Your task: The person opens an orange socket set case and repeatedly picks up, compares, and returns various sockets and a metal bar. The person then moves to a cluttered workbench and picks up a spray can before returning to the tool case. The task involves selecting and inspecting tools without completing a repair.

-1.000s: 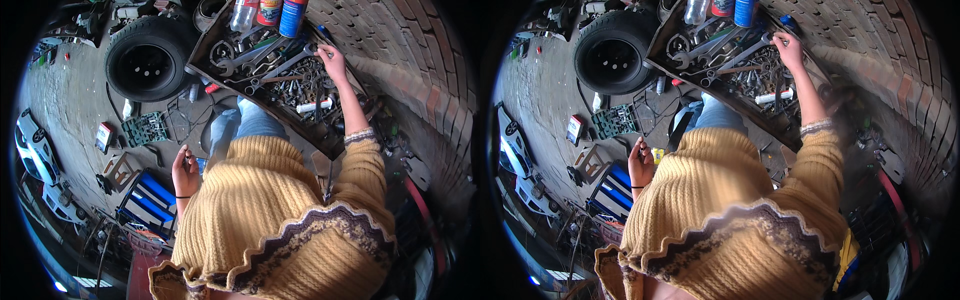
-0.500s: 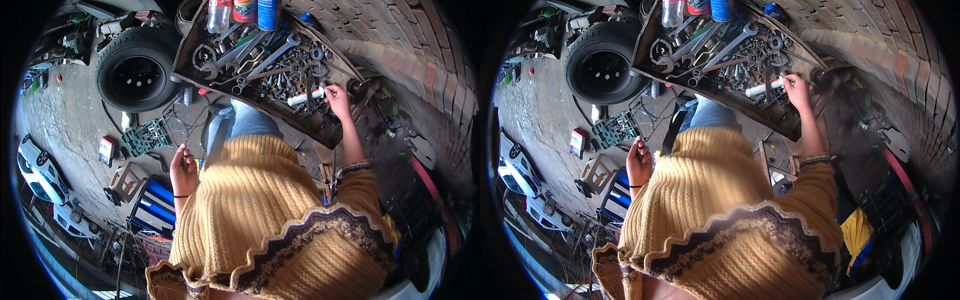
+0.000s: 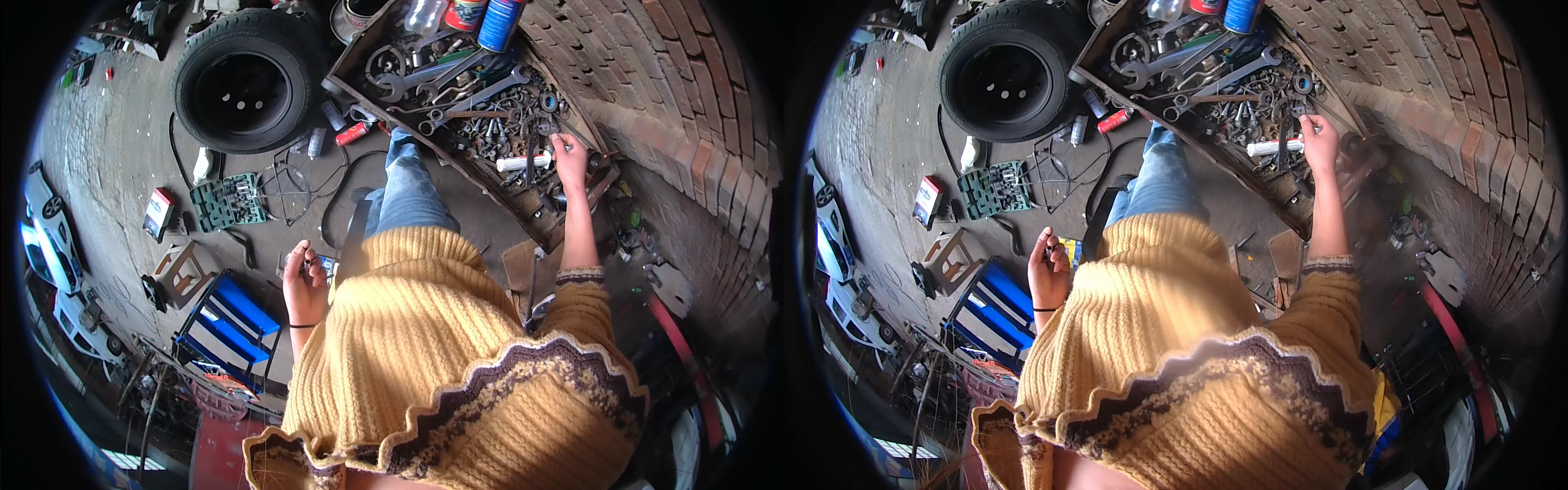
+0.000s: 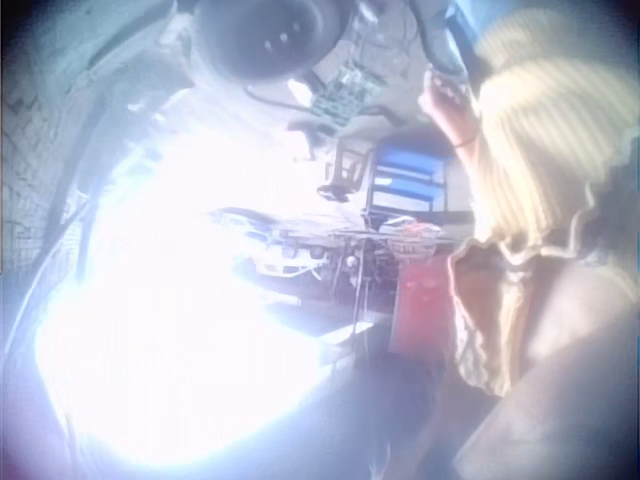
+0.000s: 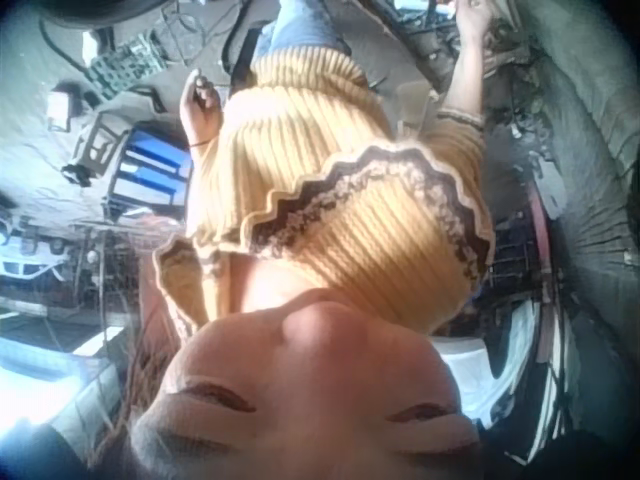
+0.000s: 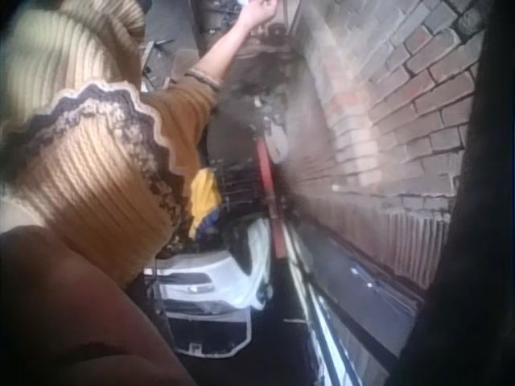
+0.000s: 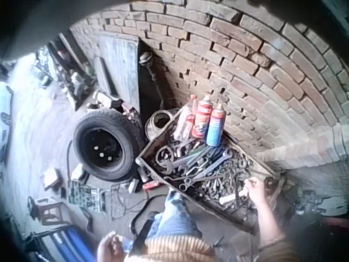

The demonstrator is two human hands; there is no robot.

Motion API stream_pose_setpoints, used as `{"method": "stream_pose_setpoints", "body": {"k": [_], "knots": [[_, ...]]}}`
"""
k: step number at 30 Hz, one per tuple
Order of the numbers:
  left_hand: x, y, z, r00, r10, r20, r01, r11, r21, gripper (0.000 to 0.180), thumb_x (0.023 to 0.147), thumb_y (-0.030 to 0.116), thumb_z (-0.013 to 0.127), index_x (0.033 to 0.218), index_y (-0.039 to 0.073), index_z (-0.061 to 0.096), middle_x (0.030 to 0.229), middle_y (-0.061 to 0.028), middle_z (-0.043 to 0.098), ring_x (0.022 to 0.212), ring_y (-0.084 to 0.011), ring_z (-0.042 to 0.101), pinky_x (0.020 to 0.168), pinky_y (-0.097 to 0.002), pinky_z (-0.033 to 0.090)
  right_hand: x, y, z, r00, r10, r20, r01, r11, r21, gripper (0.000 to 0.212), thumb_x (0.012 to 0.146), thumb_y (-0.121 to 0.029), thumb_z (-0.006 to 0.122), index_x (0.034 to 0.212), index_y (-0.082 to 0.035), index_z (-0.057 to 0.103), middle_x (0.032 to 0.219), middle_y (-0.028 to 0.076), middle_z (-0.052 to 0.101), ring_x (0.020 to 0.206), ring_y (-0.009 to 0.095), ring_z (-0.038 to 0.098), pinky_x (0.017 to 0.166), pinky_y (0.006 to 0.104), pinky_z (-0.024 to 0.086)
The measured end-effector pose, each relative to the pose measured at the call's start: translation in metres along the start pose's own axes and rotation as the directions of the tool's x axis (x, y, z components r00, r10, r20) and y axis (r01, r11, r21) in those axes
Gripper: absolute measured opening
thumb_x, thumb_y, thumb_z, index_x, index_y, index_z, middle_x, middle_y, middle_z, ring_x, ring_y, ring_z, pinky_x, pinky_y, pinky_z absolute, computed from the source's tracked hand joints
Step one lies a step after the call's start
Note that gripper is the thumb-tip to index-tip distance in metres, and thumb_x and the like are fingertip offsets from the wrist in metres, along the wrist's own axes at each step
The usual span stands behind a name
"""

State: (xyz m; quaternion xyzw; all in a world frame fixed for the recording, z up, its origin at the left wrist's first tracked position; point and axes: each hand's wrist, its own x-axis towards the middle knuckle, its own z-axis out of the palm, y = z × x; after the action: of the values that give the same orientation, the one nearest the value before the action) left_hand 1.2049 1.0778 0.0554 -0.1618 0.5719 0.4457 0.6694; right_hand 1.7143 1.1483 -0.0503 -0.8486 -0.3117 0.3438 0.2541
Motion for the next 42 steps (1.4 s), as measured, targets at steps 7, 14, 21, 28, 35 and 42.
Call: {"method": "stream_pose_setpoints", "body": {"k": [7,14,21,28,35,42], "knots": [[-0.034,-0.010,-0.109,0.996,0.082,-0.043,-0.091,0.940,-0.329,0.015,0.093,0.013,0.053,0.104,0.002,0.054,0.075,-0.0002,0.054,0.052,-0.0053,0.039,0.039,-0.0178,0.027,-0.036,-0.006,0.046,0.980,-0.157,0.120,0.171,0.979,-0.115,0.021,0.085,-0.022,0.066,0.087,-0.002,0.066,0.059,-0.001,0.055,0.052,0.007,0.050,0.053,0.0247,0.041],[-0.053,-0.029,-0.188,0.992,0.110,-0.064,-0.128,0.834,-0.536,0.017,0.094,0.011,0.051,0.107,0.001,0.052,0.078,-0.0012,0.056,0.051,-0.0059,0.039,0.037,-0.0173,0.027,-0.028,0.113,0.092,0.976,0.098,-0.193,-0.207,0.680,-0.703,0.034,0.077,-0.033,0.071,0.088,-0.001,0.071,0.079,0.015,0.070,0.081,0.024,0.069,0.075,0.0331,0.052],[-0.057,-0.030,-0.195,0.977,0.190,-0.097,-0.211,0.800,-0.562,0.014,0.093,0.008,0.052,0.104,-0.001,0.052,0.077,-0.0037,0.056,0.052,-0.0068,0.042,0.041,-0.0163,0.032,-0.006,0.141,0.115,0.792,0.287,-0.539,-0.558,0.698,-0.448,0.053,0.070,-0.047,0.073,0.090,0.002,0.069,0.090,0.014,0.070,0.085,0.025,0.068,0.075,0.0358,0.054],[-0.040,-0.020,-0.152,0.996,0.088,-0.020,-0.087,0.871,-0.484,0.016,0.092,0.008,0.053,0.105,-0.001,0.052,0.078,-0.0042,0.056,0.051,-0.0071,0.042,0.041,-0.0164,0.032,-0.049,0.115,0.040,0.748,0.628,0.214,-0.606,0.778,-0.166,0.033,0.069,-0.034,0.074,0.078,-0.005,0.062,0.076,0.011,0.067,0.042,0.007,0.047,0.038,0.0195,0.036],[-0.020,-0.014,-0.112,1.000,0.013,0.002,-0.011,0.944,-0.330,0.016,0.093,0.011,0.054,0.106,0.002,0.054,0.076,-0.0009,0.056,0.052,-0.0055,0.041,0.041,-0.0159,0.031,-0.092,0.047,-0.029,0.793,0.332,0.510,-0.562,0.720,0.406,0.021,0.087,-0.021,0.059,0.094,-0.002,0.056,0.081,0.008,0.062,0.040,0.002,0.032,0.036,0.0182,0.025],[-0.007,-0.015,-0.089,1.000,-0.010,0.003,0.010,0.935,-0.354,0.016,0.094,0.011,0.051,0.107,0.002,0.052,0.078,-0.0015,0.056,0.052,-0.0055,0.040,0.038,-0.0160,0.028,-0.063,0.002,-0.045,0.812,0.007,0.584,-0.503,0.516,0.693,0.032,0.091,-0.023,0.050,0.110,0.003,0.051,0.080,0.004,0.054,0.044,0.004,0.033,0.047,0.0189,0.031]]}}
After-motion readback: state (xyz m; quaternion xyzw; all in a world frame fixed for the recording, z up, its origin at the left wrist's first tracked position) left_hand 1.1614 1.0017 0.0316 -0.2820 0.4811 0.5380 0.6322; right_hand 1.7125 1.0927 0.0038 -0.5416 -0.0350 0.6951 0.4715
